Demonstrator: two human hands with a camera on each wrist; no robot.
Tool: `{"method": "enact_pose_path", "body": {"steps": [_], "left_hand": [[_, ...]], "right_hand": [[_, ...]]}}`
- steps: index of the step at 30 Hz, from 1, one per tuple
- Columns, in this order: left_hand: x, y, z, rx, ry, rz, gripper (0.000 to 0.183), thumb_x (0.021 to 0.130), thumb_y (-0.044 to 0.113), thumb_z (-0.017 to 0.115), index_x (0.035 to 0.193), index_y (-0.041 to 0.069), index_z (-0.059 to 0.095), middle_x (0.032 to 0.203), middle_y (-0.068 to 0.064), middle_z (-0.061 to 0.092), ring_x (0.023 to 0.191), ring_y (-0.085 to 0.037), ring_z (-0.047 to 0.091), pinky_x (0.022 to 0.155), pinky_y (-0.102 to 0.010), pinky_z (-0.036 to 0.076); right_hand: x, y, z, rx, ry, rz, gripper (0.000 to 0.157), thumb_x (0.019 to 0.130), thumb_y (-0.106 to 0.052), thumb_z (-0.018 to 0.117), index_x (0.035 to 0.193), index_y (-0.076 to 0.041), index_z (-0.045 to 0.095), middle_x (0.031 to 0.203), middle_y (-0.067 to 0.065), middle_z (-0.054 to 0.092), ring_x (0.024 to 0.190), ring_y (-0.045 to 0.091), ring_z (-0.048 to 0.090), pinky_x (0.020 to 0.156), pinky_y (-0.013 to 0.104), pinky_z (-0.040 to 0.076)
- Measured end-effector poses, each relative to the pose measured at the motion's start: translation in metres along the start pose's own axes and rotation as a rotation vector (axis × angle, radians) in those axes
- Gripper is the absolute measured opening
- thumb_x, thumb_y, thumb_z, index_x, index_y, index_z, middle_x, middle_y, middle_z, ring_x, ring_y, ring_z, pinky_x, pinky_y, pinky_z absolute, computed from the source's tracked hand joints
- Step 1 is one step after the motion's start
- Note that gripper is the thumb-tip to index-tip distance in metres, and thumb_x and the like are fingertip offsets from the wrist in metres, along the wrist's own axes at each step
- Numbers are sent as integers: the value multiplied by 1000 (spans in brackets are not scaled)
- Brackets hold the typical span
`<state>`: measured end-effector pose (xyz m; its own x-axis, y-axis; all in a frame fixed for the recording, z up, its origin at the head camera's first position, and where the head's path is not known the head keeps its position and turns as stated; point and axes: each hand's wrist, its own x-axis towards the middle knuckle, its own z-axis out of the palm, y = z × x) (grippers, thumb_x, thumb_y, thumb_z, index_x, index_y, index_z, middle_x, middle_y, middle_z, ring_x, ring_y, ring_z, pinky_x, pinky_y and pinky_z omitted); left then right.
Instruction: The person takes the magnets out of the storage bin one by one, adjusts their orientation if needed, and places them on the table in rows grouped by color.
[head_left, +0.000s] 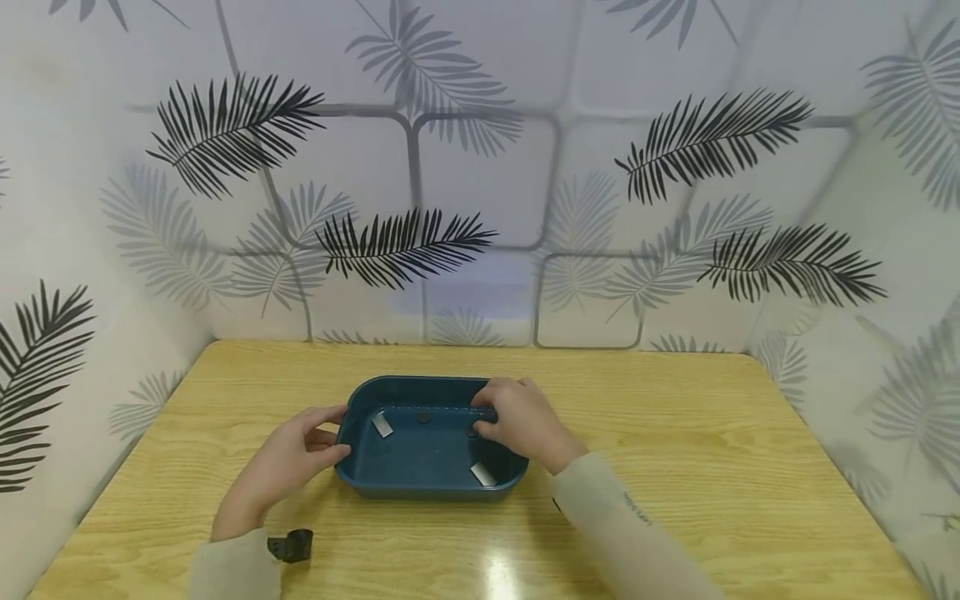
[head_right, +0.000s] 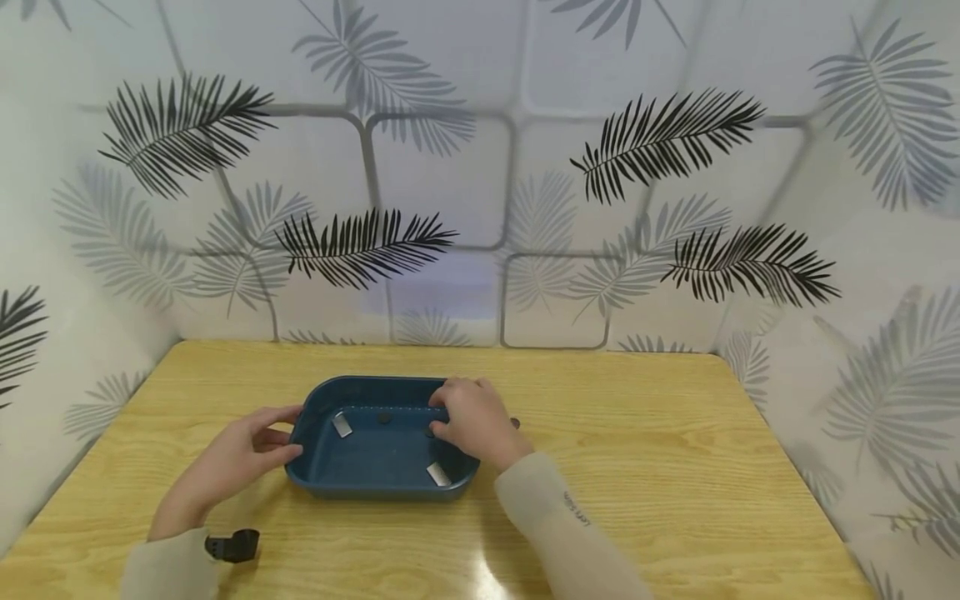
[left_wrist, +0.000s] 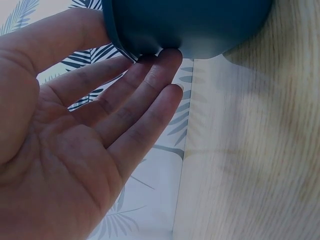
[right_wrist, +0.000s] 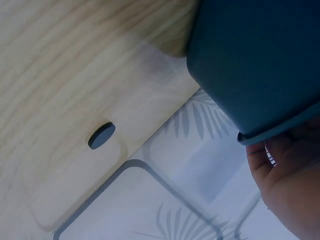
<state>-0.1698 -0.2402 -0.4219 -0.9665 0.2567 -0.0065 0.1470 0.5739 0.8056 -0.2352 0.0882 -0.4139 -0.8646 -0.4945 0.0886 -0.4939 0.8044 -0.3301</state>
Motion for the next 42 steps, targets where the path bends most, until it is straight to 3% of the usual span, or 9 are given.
{"method": "enact_pose_path", "body": {"steps": [10,17,22,29,35,42], "left_hand": [[0,1,-1,-12,-6,-20,62,99,14,70,153,-3,45,148,-24,52,119,-34,67,88,-32,63],[1,1,-1,-22,-1,-20,61,99,13,70,153,-3,44,149,-24,52,118,-33,67,88,-31,62],[1,1,-1,-24,-5,-27,61,99,13,70,153,-3,45,149,-24,52,118,-33,67,88,-31,63],[1,1,-1,-18,-3,-39,62,99,14,70,153,-2,45,150,-24,51,118,-33,67,88,-32,63],[0,2,-1,-33,-9,-40,62,99,12,70,153,-3,44,150,-25,51,118,-33,67,87,-31,63],[0,3,-1,-33,-5,-37,61,99,11,69,153,-3,44,149,-26,51,118,-34,67,86,-28,62]], "right_hand": [[3,-3,19,-147,-15,-48,27,92,-27,80,115,-12,78,114,3,75,108,21,70,99,43,53],[6,-6,23,-316,-50,-64,27,92,-33,79,114,-16,79,112,0,77,104,18,69,89,37,51],[6,-7,25,-375,-53,-68,25,91,-36,80,110,-20,81,107,-1,76,99,16,68,82,33,49],[6,-7,25,-360,-48,-76,12,91,-33,80,99,-23,82,102,-6,77,96,14,68,79,31,46],[6,-6,24,-330,-66,-81,14,92,-33,79,100,-22,82,103,-6,78,97,13,69,81,31,46],[6,-4,26,-240,-1,-84,14,94,-33,76,100,-20,80,99,-6,78,94,12,71,84,32,49]]}}
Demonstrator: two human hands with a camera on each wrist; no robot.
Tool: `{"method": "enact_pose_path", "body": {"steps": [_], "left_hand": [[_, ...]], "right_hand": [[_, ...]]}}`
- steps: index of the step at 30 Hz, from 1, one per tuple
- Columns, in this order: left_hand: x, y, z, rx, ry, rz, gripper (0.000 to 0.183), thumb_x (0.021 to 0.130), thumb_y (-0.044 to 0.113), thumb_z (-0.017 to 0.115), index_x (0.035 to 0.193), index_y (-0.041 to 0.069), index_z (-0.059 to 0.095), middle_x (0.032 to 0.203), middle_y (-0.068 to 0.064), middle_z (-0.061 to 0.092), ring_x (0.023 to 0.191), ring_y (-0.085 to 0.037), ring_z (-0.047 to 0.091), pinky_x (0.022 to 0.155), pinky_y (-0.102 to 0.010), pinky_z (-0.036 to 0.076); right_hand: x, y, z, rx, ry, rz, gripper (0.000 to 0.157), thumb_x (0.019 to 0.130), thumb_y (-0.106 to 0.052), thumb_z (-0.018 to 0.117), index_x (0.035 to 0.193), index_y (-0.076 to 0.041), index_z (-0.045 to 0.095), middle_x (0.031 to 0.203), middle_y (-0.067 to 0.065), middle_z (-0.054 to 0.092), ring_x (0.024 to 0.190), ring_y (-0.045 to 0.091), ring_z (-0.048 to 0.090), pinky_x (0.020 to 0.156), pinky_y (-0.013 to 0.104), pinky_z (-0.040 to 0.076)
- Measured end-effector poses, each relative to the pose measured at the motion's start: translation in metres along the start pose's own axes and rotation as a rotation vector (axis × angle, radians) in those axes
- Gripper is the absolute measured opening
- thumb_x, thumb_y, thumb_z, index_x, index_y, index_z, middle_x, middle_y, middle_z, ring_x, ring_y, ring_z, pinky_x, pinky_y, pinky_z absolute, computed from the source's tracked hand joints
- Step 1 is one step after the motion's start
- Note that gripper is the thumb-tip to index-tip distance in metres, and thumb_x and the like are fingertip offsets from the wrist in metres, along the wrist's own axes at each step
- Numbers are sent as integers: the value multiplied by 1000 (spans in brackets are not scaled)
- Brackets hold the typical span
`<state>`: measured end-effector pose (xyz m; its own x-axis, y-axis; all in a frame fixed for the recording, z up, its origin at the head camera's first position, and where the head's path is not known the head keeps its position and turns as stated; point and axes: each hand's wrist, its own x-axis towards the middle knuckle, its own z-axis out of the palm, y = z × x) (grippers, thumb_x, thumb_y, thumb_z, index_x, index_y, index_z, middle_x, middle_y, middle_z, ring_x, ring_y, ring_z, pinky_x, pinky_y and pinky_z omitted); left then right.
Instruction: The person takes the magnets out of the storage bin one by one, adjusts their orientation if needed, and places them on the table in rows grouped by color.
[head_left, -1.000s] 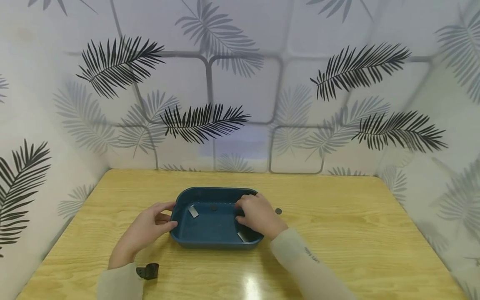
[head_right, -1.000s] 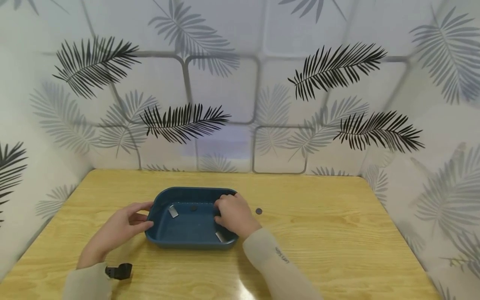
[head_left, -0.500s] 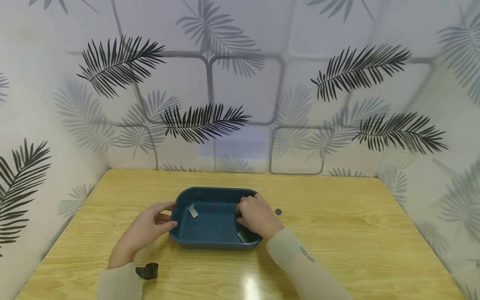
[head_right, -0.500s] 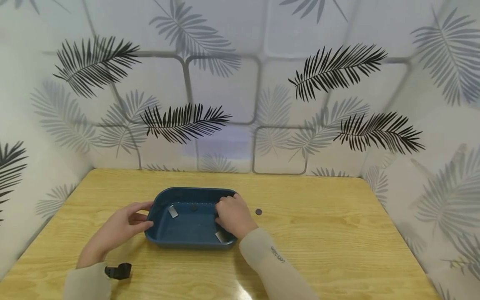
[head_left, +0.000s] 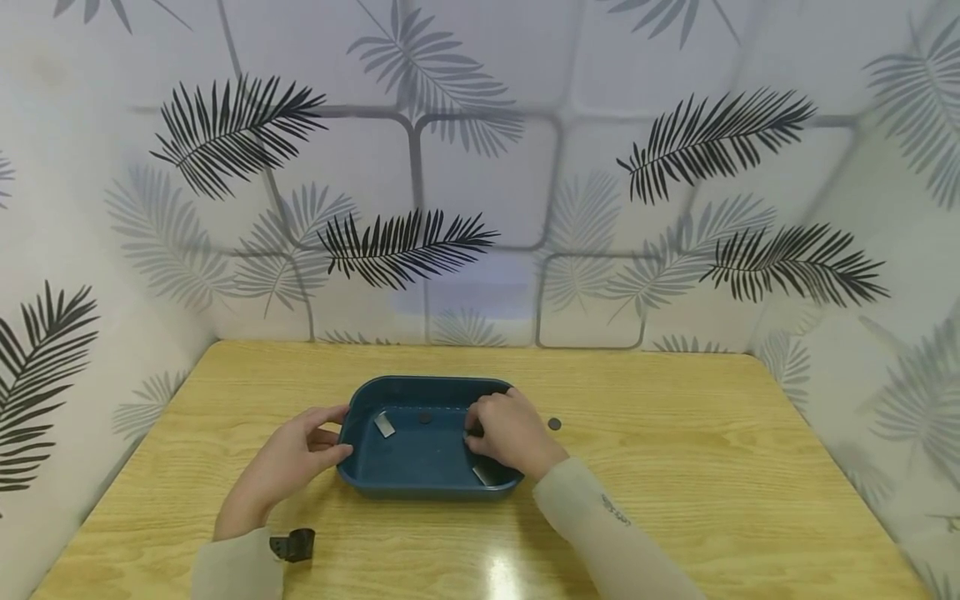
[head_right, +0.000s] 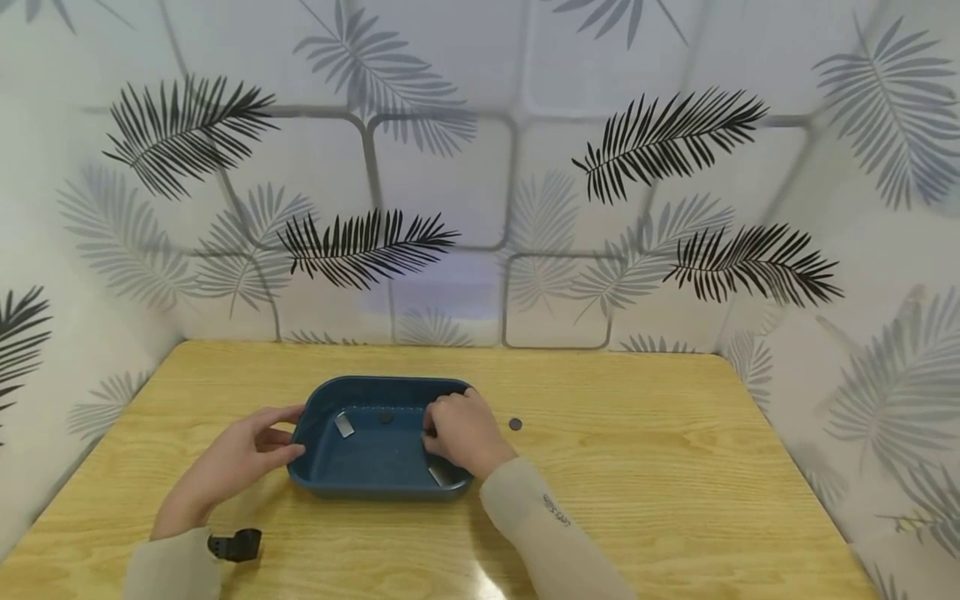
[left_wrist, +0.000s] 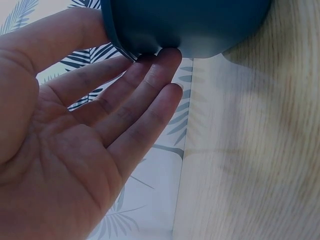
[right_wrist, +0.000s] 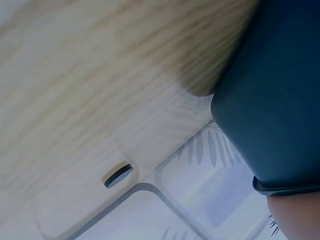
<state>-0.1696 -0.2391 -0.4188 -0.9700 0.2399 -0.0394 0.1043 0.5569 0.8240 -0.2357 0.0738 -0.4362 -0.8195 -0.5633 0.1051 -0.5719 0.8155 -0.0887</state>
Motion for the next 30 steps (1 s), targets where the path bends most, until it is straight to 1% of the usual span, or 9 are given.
{"method": "enact_pose_path", "body": {"steps": [5,12,16,19,23,25,27,30], "left_hand": [[1,0,0,15,7,9,61,98,11,70,153,-3,45,149,-25,52,117,-33,68,86,-28,62],[1,0,0,17,7,15,61,99,11,70,153,-3,45,149,-26,51,116,-33,68,86,-28,62],[2,0,0,13,6,20,61,98,10,70,153,-4,45,148,-26,51,116,-33,68,85,-27,62],[2,-1,1,10,5,23,61,98,10,70,152,-4,45,149,-27,51,116,-34,68,85,-27,62],[3,-1,1,9,0,20,61,99,10,69,153,-4,45,149,-26,51,117,-34,68,85,-27,62],[3,-2,1,11,-3,20,61,99,11,69,153,-4,45,149,-26,51,117,-34,68,85,-28,62],[2,-2,1,12,-6,19,61,99,11,69,153,-3,44,150,-26,50,117,-34,68,85,-29,63],[1,-4,1,8,-11,13,62,99,12,69,154,-3,44,151,-26,49,118,-34,67,86,-30,63]], "right_hand": [[-1,2,1,82,43,17,15,93,-32,78,100,-18,79,97,-6,78,89,12,69,83,32,49],[-2,3,2,193,79,41,14,92,-30,80,100,-18,78,98,-6,76,90,12,67,87,34,51],[-2,4,2,222,92,43,14,91,-30,81,99,-19,78,97,-6,75,90,12,67,86,35,51],[-2,4,2,249,86,57,14,91,-29,80,100,-19,78,98,-7,74,91,12,66,90,36,52],[-2,4,0,295,88,73,14,91,-28,80,101,-19,77,101,-5,74,96,14,67,99,42,53],[-2,4,-1,311,99,75,14,91,-27,80,101,-18,77,102,-5,74,97,15,68,100,43,54],[-3,5,-2,331,113,74,14,91,-26,81,101,-17,77,103,-3,74,98,16,68,98,43,56],[-4,6,-4,350,141,63,14,91,-25,81,101,-16,77,103,-2,74,96,16,69,91,38,59]]}}
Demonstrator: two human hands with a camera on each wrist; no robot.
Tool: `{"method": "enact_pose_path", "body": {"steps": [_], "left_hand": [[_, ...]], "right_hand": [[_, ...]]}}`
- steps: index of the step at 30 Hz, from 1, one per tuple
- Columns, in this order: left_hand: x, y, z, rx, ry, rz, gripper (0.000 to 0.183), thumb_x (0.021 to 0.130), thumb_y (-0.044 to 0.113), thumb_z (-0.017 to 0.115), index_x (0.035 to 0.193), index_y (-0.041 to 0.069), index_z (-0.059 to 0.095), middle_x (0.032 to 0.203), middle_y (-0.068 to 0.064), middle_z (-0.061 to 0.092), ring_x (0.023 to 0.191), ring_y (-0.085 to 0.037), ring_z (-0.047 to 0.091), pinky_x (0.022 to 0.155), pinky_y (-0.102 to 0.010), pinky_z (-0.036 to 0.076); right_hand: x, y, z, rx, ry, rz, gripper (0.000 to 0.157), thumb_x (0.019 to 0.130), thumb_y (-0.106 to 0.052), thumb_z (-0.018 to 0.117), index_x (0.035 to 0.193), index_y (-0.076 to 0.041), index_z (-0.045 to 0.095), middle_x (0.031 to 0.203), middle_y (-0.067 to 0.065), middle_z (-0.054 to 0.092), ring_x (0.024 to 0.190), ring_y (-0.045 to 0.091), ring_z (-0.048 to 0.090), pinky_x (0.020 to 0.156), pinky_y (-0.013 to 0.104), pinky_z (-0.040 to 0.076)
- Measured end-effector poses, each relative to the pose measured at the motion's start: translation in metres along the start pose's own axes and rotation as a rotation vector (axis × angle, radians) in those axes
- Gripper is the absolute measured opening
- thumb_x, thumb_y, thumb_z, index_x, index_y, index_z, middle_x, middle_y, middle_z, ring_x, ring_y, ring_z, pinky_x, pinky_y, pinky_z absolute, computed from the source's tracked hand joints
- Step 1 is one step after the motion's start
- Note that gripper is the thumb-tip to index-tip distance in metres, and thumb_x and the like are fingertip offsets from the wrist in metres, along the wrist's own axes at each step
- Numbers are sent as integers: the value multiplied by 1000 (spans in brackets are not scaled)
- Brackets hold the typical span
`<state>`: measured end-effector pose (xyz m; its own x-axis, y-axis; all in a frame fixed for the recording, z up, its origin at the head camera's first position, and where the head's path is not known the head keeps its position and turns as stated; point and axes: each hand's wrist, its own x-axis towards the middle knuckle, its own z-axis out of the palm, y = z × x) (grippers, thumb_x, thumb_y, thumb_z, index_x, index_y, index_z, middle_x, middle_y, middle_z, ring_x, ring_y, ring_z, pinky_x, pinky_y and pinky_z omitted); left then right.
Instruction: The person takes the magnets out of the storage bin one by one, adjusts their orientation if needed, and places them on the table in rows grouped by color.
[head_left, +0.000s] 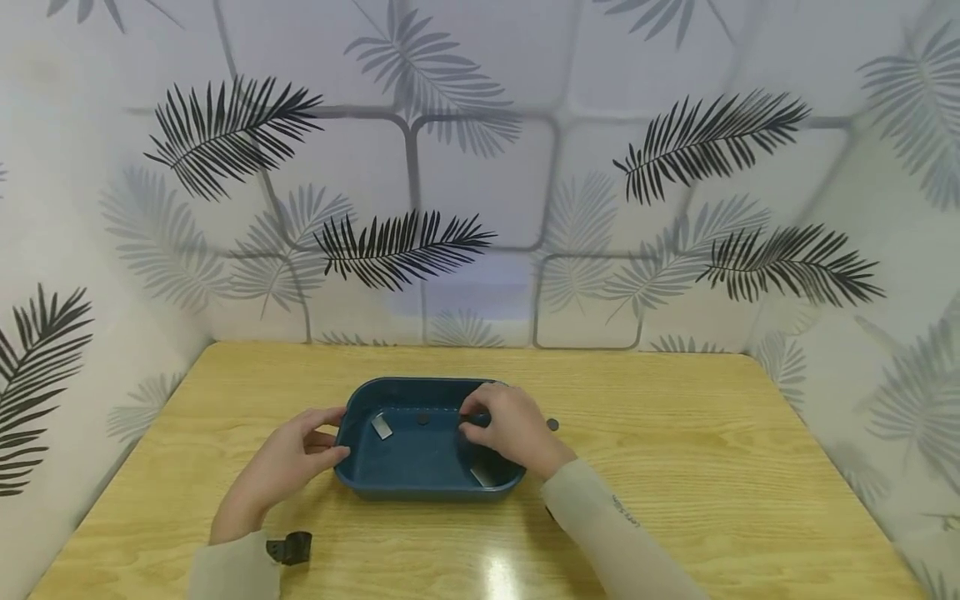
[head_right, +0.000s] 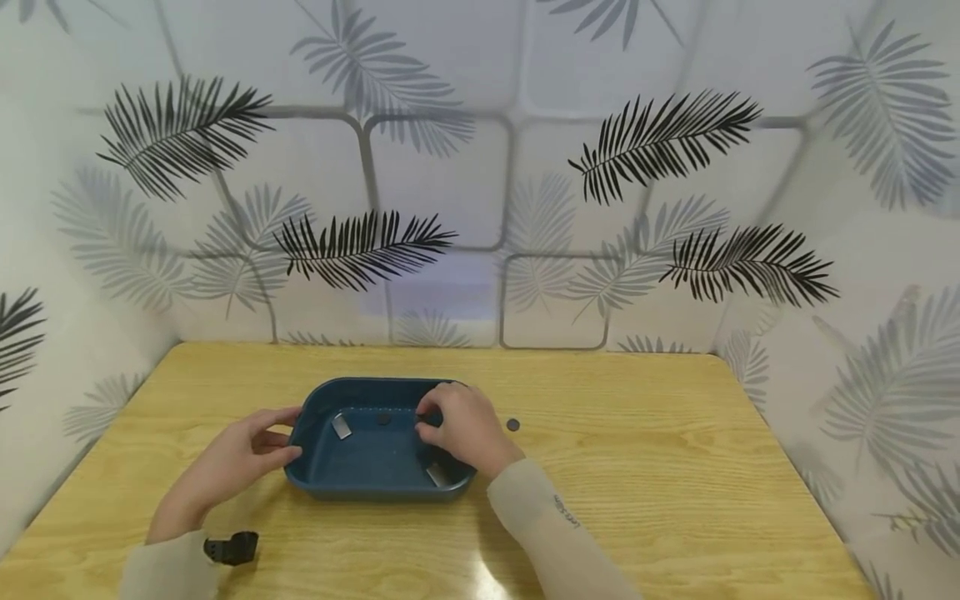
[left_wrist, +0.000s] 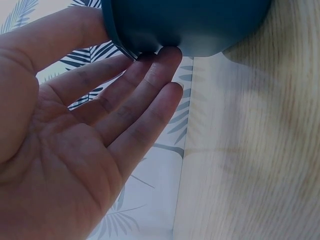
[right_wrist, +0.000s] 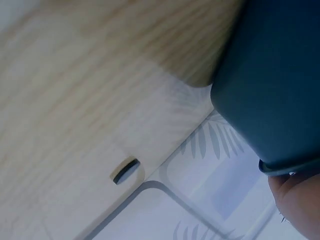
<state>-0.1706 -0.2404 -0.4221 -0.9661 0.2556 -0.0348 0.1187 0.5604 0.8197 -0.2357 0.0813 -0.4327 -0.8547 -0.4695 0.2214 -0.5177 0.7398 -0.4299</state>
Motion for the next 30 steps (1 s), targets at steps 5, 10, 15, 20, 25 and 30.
{"method": "enact_pose_path", "body": {"steps": [5,10,15,20,25,30], "left_hand": [[-2,1,1,10,6,-10,62,99,12,70,154,-3,44,150,-25,50,118,-33,67,85,-29,62],[0,3,1,26,13,6,62,99,12,70,153,-4,44,148,-25,52,117,-33,68,85,-30,63],[1,3,1,18,3,2,62,99,13,70,153,-3,44,147,-24,53,119,-35,67,88,-31,63],[1,2,1,8,-3,-24,63,99,15,70,154,-3,43,149,-24,52,121,-37,66,90,-32,63],[0,2,0,23,-5,-18,64,99,16,70,153,-4,43,148,-25,52,121,-38,66,90,-34,63],[1,2,1,30,-10,-25,64,99,18,70,154,-2,43,149,-24,51,121,-38,66,91,-35,63]], "right_hand": [[-1,3,-8,5,49,-33,14,90,-23,81,101,-16,76,101,-2,75,93,14,70,83,33,61],[-2,6,-20,-1,85,-23,14,89,-20,81,101,-15,76,98,-1,74,90,15,69,82,32,60],[-5,9,-30,4,88,6,15,89,-18,81,102,-13,76,98,-1,73,90,14,67,81,32,60],[-8,14,-38,3,88,26,15,89,-17,81,102,-13,76,99,0,74,91,15,67,84,34,60],[-14,23,-43,14,106,53,15,89,-16,81,102,-12,76,100,1,73,94,22,69,85,37,60],[-22,37,-49,28,129,80,11,90,-15,79,99,-13,75,99,0,72,94,24,67,84,37,58]]}}
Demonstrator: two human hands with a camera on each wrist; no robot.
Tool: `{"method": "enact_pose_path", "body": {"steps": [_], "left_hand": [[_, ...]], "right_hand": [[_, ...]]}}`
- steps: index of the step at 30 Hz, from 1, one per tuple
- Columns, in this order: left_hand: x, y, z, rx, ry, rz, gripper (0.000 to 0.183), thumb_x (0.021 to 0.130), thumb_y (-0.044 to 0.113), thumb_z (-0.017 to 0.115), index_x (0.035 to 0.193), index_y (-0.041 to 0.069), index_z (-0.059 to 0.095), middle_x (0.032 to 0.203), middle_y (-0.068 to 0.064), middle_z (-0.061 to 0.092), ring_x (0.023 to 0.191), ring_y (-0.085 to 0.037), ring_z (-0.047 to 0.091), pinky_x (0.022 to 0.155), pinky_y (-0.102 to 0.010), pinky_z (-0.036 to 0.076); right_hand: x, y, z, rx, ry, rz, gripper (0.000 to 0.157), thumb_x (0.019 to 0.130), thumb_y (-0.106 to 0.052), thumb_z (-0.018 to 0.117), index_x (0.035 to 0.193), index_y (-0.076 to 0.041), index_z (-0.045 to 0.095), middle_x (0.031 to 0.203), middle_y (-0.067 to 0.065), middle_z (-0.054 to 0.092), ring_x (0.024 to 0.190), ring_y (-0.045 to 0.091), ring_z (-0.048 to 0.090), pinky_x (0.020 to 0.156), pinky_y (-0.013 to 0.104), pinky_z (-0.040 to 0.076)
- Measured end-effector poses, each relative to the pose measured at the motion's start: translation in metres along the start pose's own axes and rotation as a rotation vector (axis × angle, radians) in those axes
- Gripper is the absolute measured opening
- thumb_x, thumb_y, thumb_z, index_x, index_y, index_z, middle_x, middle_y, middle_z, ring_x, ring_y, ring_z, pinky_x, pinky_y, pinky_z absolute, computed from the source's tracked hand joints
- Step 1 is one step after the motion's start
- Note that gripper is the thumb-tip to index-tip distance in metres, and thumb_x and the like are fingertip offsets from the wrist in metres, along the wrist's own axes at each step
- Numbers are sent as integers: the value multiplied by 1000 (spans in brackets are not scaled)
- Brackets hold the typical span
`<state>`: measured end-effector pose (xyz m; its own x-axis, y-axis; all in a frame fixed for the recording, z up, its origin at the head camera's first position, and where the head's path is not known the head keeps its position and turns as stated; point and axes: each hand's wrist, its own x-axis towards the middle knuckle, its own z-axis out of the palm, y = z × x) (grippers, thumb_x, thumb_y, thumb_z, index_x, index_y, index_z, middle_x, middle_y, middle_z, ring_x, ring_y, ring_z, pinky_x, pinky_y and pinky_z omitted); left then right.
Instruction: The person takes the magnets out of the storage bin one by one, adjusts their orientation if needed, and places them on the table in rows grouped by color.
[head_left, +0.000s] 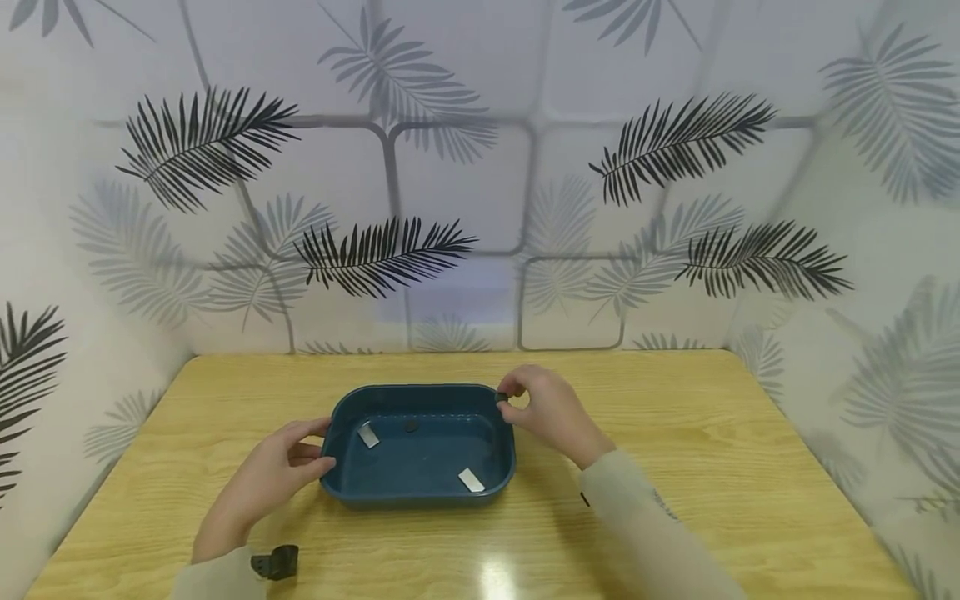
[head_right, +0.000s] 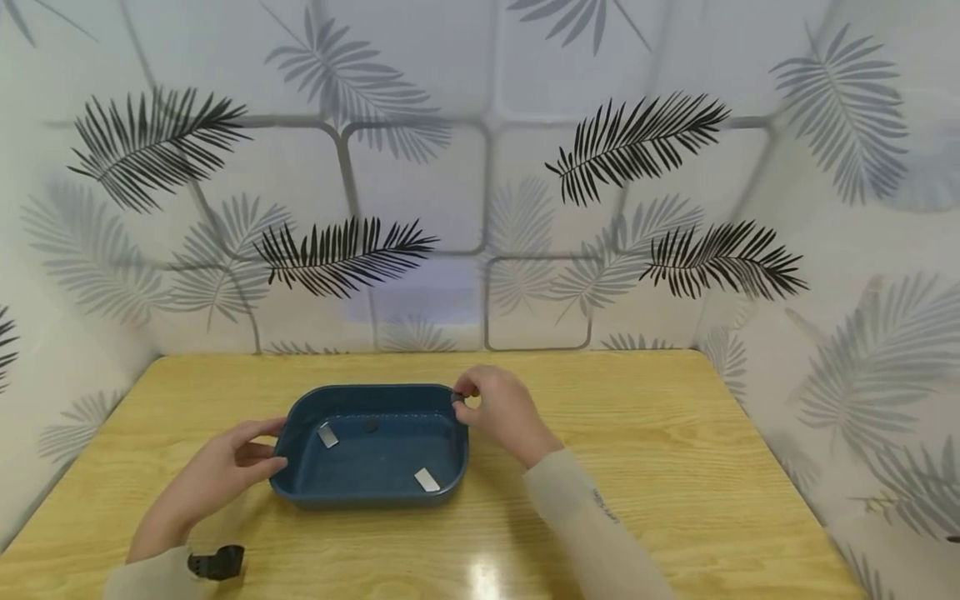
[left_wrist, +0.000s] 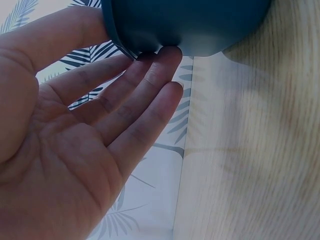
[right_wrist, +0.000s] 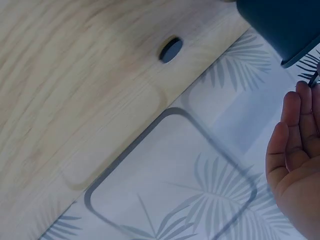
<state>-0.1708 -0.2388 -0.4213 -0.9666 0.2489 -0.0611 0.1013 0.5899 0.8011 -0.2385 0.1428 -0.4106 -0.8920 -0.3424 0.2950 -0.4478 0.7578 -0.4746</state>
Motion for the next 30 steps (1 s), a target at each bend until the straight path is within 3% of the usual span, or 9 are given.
{"method": "enact_pose_path", "body": {"steps": [14,22,30], "left_hand": [[-1,1,1,13,0,-13,64,99,19,70,154,-1,43,151,-25,50,123,-40,65,93,-39,63],[-1,2,0,17,-4,6,66,100,19,70,154,-5,42,151,-27,49,121,-39,66,90,-36,63],[0,3,1,17,1,-3,65,99,18,70,154,-5,42,150,-27,50,120,-38,67,90,-35,64]], "right_hand": [[-20,48,-22,-31,-40,128,13,92,-17,75,103,-11,75,104,5,72,99,29,69,87,43,59],[-33,76,-33,-59,-63,187,10,93,-18,75,102,-12,75,103,5,73,96,23,68,87,45,60],[-37,87,-35,-78,-118,233,13,92,-18,76,101,-9,76,104,8,74,97,25,68,88,46,60]]}}
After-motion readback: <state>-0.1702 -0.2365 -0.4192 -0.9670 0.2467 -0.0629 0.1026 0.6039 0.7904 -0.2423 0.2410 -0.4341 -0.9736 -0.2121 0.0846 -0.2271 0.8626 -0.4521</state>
